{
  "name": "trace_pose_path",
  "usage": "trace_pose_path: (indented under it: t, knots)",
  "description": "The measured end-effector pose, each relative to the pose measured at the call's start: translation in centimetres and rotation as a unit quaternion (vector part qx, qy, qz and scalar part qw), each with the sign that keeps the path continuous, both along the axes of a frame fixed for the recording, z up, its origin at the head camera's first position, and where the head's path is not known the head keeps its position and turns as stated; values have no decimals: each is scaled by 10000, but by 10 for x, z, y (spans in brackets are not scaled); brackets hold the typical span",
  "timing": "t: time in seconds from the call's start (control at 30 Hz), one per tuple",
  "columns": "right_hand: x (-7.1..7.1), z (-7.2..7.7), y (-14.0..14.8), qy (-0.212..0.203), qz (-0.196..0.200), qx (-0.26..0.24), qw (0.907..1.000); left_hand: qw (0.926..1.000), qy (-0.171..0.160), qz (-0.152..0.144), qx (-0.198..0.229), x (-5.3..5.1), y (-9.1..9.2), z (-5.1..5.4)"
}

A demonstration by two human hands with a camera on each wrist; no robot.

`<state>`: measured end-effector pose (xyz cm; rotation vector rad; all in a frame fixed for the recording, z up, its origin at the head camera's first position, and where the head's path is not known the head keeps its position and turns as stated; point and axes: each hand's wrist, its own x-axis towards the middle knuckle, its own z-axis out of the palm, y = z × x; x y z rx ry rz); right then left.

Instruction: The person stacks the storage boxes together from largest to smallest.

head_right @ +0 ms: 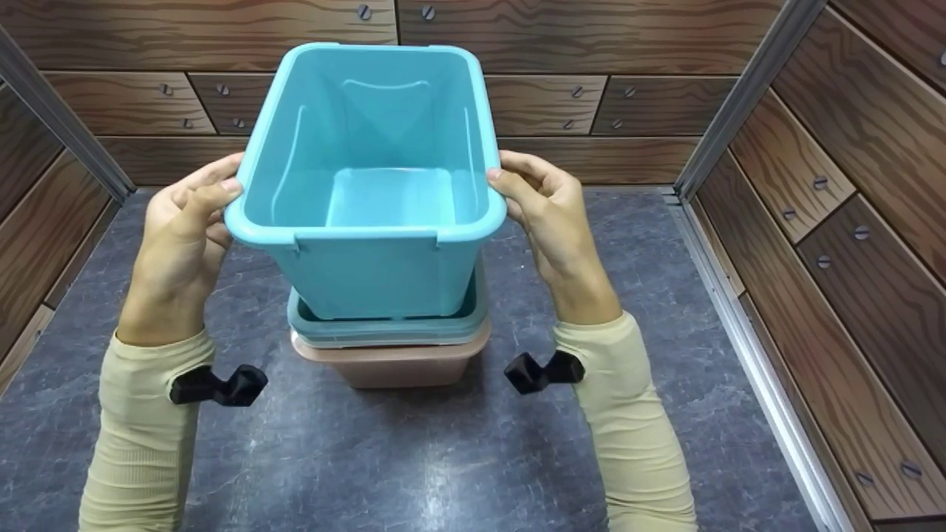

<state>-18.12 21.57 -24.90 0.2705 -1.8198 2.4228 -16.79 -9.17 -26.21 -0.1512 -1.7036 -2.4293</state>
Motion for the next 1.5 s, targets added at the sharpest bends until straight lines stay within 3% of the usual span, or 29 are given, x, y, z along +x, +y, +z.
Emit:
trace_pose_path:
  t: [0.73,1.5]
  knots:
    - [-1,-9,0,-240,29,140,9996,9996,-129,19,-247,-1,-2,-9]
    - [-1,-16,-1,-342,24,330,9989,9995,-236,-31,-194,-2,-4,-19]
